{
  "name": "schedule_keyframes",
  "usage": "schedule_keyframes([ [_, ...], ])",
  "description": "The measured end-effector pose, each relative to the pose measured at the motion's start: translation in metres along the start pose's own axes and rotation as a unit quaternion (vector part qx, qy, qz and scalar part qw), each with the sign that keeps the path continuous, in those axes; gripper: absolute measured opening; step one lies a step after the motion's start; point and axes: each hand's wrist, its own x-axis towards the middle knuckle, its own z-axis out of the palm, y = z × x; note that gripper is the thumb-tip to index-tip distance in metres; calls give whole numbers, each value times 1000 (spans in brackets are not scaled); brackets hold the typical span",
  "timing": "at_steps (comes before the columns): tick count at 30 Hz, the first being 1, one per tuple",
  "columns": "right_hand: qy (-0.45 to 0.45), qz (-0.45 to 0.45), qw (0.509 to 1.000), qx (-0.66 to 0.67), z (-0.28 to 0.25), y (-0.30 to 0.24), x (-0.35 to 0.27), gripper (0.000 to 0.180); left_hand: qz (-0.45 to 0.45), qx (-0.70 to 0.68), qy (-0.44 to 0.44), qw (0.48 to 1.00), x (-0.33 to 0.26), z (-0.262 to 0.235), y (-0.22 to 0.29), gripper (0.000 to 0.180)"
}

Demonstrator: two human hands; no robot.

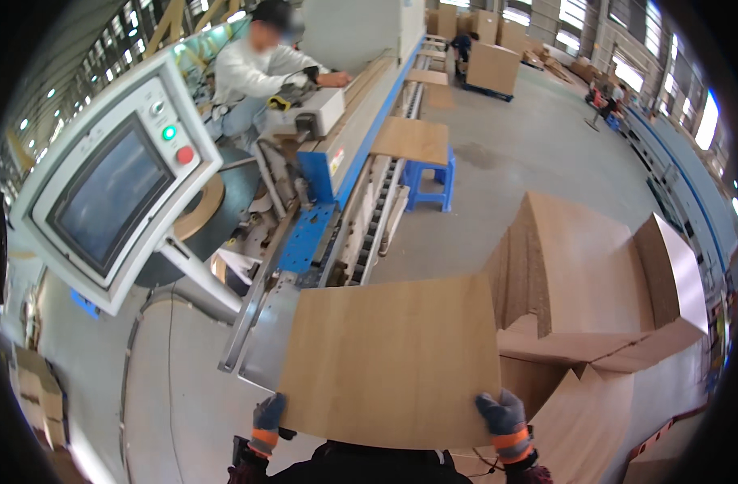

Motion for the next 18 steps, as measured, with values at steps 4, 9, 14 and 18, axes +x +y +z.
schedule_keyframes([
  [4,57,72,984,153,62,86,33,18,374,435,242,783,16,-10,14,39],
  [9,42,2,999,15,146,150,52,18,472,483,62,735,11,59,15,46],
  [14,28,38,995,91,157,123,102,21,532,505,15,680,54,116,30,48],
  [18,-22,-34,977,212,152,112,175,25,563,512,21,648,109,157,56,50],
])
